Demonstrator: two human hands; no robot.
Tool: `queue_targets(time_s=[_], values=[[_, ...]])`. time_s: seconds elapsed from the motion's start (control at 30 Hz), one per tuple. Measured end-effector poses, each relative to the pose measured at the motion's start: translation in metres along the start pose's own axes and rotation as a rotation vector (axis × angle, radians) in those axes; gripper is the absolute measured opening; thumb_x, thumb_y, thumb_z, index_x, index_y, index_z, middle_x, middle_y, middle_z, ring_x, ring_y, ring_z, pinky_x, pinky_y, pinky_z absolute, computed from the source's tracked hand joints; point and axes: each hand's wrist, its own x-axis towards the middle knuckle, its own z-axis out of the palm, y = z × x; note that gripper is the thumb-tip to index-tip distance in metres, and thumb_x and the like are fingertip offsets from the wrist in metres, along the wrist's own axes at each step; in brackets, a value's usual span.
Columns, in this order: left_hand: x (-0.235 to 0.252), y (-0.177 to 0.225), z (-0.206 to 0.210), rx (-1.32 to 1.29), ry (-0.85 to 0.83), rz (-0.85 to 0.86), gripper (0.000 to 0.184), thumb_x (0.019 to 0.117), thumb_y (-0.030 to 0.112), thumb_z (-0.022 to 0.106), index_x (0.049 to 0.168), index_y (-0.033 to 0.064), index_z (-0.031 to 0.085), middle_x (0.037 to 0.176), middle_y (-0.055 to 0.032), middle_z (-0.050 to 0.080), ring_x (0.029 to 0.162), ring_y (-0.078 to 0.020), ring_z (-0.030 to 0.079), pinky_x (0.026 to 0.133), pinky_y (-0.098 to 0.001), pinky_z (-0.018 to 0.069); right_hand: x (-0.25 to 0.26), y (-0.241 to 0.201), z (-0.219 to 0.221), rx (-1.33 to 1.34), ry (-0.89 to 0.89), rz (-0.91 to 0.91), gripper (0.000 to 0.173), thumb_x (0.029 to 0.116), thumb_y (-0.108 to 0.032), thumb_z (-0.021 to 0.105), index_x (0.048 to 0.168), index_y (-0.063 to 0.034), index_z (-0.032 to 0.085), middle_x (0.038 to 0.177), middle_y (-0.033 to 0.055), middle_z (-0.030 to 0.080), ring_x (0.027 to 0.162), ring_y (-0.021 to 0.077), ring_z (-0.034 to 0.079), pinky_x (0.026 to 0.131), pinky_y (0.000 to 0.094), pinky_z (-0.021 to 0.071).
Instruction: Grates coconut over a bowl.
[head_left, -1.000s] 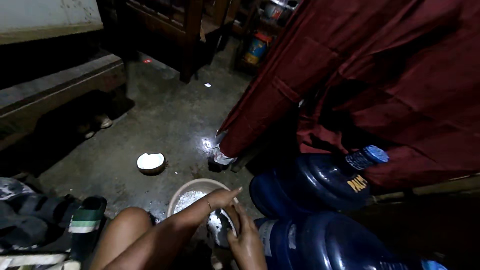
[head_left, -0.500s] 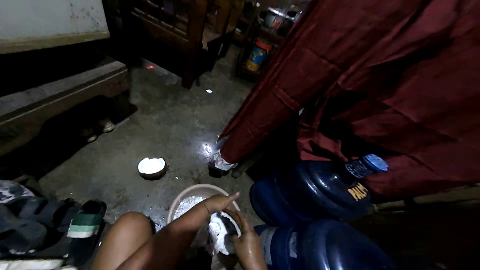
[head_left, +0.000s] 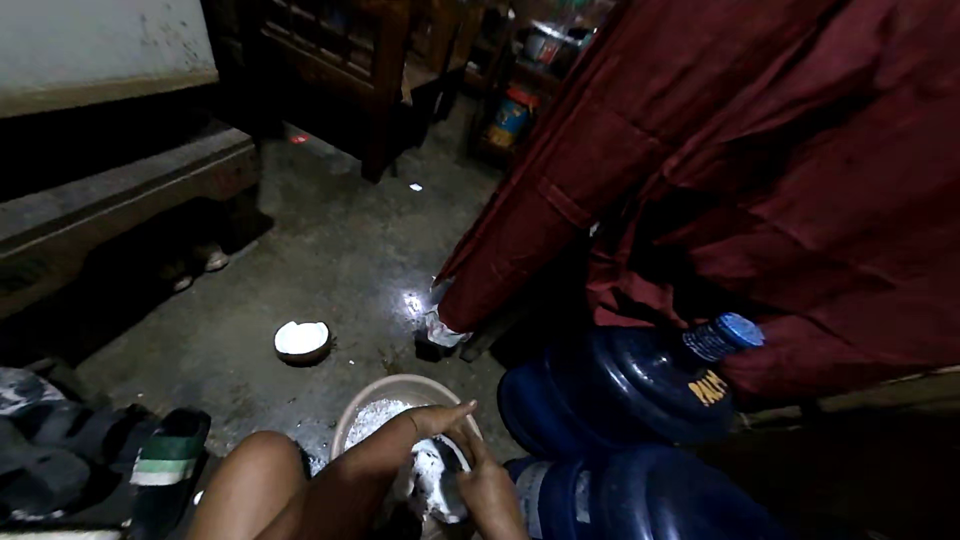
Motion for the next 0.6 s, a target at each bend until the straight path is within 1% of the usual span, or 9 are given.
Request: queue_targets(time_s=[0.07, 0.13, 0.2, 0.23, 0.3, 0.37, 0.47, 0.53, 0.6], values=[[-0.03, 0.022, 0.0, -0.009, -0.116, 0.063, 0.086, 0.1053, 0.067, 0.016, 0.147, -0.0006, 0.049, 0.153, -0.0218, 0.048, 0.144, -0.0326, 0.044, 0.119, -0.0549, 0.0315, -0.024, 0.007, -0.02, 0.065, 0.044, -0.043, 0.082, 0.0855, -0.01, 0.073, 0.16, -0.017, 0.038, 0.137, 0.0235, 0.061, 0.121, 0.042, 0.063, 0.102, 0.0612, 0.0498], [-0.058, 0.035, 0.008, 0.11, -0.177, 0.086, 0.086, 0.1056, 0.066, 0.019, 0.144, -0.0042, 0.052, 0.148, -0.0257, 0.051, 0.141, -0.0375, 0.047, 0.117, -0.0595, 0.0321, -0.058, 0.003, -0.024, 0.016, 0.076, -0.142, 0.084, 0.0815, -0.004, 0.075, 0.158, -0.0063, 0.039, 0.142, 0.0293, 0.055, 0.128, 0.0492, 0.056, 0.103, 0.0641, 0.048], [-0.056, 0.016, 0.027, 0.311, -0.094, 0.17, 0.082, 0.106, 0.064, 0.028, 0.121, -0.0071, 0.066, 0.123, -0.0282, 0.065, 0.121, -0.0424, 0.061, 0.103, -0.0646, 0.0437, -0.081, -0.004, 0.001, -0.137, 0.142, -0.196, 0.073, 0.0847, -0.014, 0.077, 0.149, 0.004, 0.048, 0.142, 0.0359, 0.051, 0.123, 0.0539, 0.057, 0.092, 0.0621, 0.0542], [-0.049, 0.0, 0.033, 0.401, -0.028, 0.224, 0.079, 0.1055, 0.064, 0.03, 0.112, -0.0044, 0.069, 0.114, -0.0262, 0.068, 0.113, -0.042, 0.065, 0.097, -0.0647, 0.0476, -0.082, -0.008, 0.018, -0.194, 0.183, -0.182, 0.067, 0.0869, -0.02, 0.076, 0.144, 0.004, 0.052, 0.141, 0.036, 0.051, 0.119, 0.0527, 0.059, 0.087, 0.0578, 0.0573], [-0.031, -0.023, 0.025, 0.419, 0.06, 0.239, 0.075, 0.1075, 0.059, 0.029, 0.107, -0.0036, 0.07, 0.109, -0.0255, 0.069, 0.108, -0.0411, 0.066, 0.095, -0.0631, 0.0493, -0.065, -0.016, 0.042, -0.205, 0.206, -0.122, 0.06, 0.0891, -0.017, 0.074, 0.144, -0.002, 0.055, 0.146, 0.0339, 0.049, 0.117, 0.0519, 0.06, 0.083, 0.0556, 0.0583], [-0.012, -0.027, 0.013, 0.274, 0.06, 0.062, 0.083, 0.1062, 0.064, 0.026, 0.114, -0.0067, 0.069, 0.118, -0.0283, 0.067, 0.116, -0.0416, 0.063, 0.101, -0.0628, 0.0462, -0.037, -0.02, 0.045, -0.189, 0.101, -0.055, 0.067, 0.0898, -0.008, 0.07, 0.153, -0.0094, 0.047, 0.149, 0.0293, 0.048, 0.121, 0.0507, 0.059, 0.089, 0.0594, 0.0561], [0.003, -0.024, 0.006, 0.01, 0.061, -0.027, 0.089, 0.1052, 0.067, 0.02, 0.132, -0.0085, 0.059, 0.137, -0.03, 0.057, 0.131, -0.0398, 0.054, 0.111, -0.0597, 0.0393, 0.0, -0.024, 0.017, -0.21, -0.132, 0.033, 0.078, 0.0928, -0.011, 0.066, 0.162, -0.0222, 0.031, 0.149, 0.0221, 0.051, 0.123, 0.0416, 0.062, 0.1, 0.0584, 0.0518], [-0.009, -0.002, -0.001, -0.097, 0.008, 0.027, 0.088, 0.106, 0.065, 0.016, 0.14, -0.0063, 0.053, 0.144, -0.0273, 0.053, 0.135, -0.0354, 0.051, 0.114, -0.0544, 0.0379, 0.007, -0.022, -0.005, -0.168, -0.134, 0.0, 0.076, 0.0931, -0.009, 0.063, 0.161, -0.0216, 0.034, 0.148, 0.0208, 0.053, 0.123, 0.0397, 0.062, 0.103, 0.0587, 0.0506], [-0.046, 0.032, 0.0, -0.003, -0.079, 0.066, 0.087, 0.1076, 0.061, 0.012, 0.143, -0.0103, 0.046, 0.148, -0.0308, 0.047, 0.139, -0.0379, 0.046, 0.115, -0.0536, 0.0342, -0.017, -0.019, -0.022, -0.133, -0.098, -0.05, 0.08, 0.088, -0.004, 0.065, 0.161, -0.0178, 0.035, 0.147, 0.0213, 0.053, 0.118, 0.0411, 0.064, 0.098, 0.0606, 0.0525]])
